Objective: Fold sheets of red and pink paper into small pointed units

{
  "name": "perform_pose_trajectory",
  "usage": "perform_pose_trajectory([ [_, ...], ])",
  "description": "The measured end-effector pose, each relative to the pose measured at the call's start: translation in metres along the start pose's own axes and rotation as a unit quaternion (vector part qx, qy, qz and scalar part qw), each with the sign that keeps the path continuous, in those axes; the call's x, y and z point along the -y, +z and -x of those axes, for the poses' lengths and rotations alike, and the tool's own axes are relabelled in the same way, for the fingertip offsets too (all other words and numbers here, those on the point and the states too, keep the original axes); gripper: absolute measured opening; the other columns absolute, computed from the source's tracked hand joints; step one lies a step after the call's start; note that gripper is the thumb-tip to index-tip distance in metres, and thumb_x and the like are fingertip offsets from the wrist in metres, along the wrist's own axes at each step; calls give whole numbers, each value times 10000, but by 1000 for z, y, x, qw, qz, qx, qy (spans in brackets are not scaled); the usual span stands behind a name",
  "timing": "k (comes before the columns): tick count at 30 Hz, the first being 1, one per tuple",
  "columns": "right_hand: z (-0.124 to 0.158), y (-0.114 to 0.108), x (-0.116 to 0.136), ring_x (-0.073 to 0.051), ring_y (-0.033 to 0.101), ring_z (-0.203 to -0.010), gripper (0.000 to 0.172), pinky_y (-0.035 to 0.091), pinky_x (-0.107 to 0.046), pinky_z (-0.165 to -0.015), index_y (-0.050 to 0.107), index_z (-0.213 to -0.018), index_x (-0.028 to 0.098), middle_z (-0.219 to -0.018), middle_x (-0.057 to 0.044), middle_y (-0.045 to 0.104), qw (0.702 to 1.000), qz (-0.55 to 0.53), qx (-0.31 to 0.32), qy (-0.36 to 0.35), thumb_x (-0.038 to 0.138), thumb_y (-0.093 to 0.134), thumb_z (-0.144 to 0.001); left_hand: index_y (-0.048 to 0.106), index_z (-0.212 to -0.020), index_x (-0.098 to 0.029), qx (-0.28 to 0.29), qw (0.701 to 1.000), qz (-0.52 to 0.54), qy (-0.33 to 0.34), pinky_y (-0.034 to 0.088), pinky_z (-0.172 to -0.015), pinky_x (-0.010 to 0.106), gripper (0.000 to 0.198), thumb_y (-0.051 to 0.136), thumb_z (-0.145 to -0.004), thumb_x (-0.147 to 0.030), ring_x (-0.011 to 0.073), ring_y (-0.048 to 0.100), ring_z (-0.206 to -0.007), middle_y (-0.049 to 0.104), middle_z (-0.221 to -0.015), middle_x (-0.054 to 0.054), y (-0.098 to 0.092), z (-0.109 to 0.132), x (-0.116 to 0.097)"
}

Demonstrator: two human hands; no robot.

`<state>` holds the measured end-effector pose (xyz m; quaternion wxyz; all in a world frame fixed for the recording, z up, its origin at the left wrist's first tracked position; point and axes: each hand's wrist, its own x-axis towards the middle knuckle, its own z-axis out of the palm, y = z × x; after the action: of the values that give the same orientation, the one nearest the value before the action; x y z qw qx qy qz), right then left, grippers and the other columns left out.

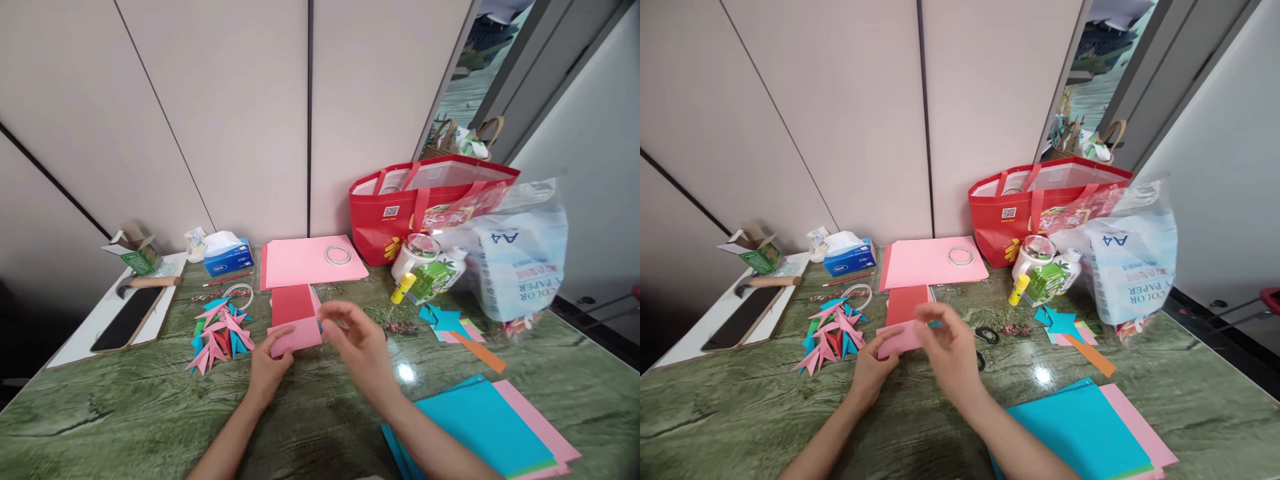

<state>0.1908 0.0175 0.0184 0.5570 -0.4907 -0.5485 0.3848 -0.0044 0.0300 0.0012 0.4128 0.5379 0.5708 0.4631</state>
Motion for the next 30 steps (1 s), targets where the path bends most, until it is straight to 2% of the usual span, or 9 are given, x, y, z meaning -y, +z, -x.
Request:
perform_pose_trajectory([
  [2,-16,19,-4,-218,531,-939,412,500,-314,-702,501,-1057,202,-1042,-105,546,1000,-13,-19,21,318,627,-682,649,-965,-147,5,1000,-5,14,429,-813,290,393,539,-590,-101,218,584,-913,666,-987,52,1,0,2],
  [6,-21,37,-23,-164,578,-623,443,497,-278,-501,509,-972,175,-763,-33,610,972,-121,122,158,300,694,-589,657,-934,-152,32,999,-8,27,432,-826,303,387,536,-571,-89,218,589,-911,672,-970,51,4,1,4],
  [8,-18,37,-30,-145,564,-581,340,478,-248,-470,556,-825,157,-692,-12,607,964,-145,141,175,300,711,-558,658,-921,-152,40,999,1,23,435,-825,302,395,525,-557,-72,214,591,-908,676,-959,51,6,2,3],
  [11,-17,33,-33,-119,534,-535,309,447,-214,-430,570,-750,156,-639,12,600,965,-152,128,170,288,733,-524,651,-910,-148,49,998,49,-3,458,-779,280,395,513,-551,-57,199,605,-879,679,-946,52,7,2,2],
  [17,-23,26,-30,-111,521,-519,337,435,-199,-406,575,-779,157,-621,18,596,971,-148,104,154,305,736,-523,642,-864,-126,47,990,126,-51,492,-649,237,297,590,-573,-106,163,643,-704,704,-781,53,2,-3,3],
  [20,-25,23,-30,-109,516,-510,332,444,-207,-410,566,-774,155,-640,10,600,976,-143,81,141,318,732,-536,636,-820,-128,24,985,164,-47,504,-695,263,266,624,-555,-103,181,651,-749,702,-807,64,0,-6,3],
  [24,-26,21,-29,-129,530,-561,296,472,-229,-432,540,-753,159,-701,-12,605,984,-131,20,119,349,698,-588,589,-807,-140,-43,965,260,-11,500,-788,359,221,650,-597,-169,232,643,-855,681,-913,82,-1,-8,-1],
  [27,-24,25,-29,-150,553,-630,310,506,-260,-481,508,-810,178,-757,-15,602,981,-152,12,119,338,681,-609,565,-894,-150,-52,967,247,-38,554,-612,335,302,663,-626,-247,224,673,-706,674,-921,84,2,-5,-5],
  [30,-19,31,-29,-154,561,-639,320,511,-270,-492,479,-860,193,-758,-3,585,978,-167,49,119,284,666,-616,582,-946,-129,6,975,205,-85,536,-451,275,396,695,-595,-272,210,668,-583,691,-845,91,8,1,-7],
])
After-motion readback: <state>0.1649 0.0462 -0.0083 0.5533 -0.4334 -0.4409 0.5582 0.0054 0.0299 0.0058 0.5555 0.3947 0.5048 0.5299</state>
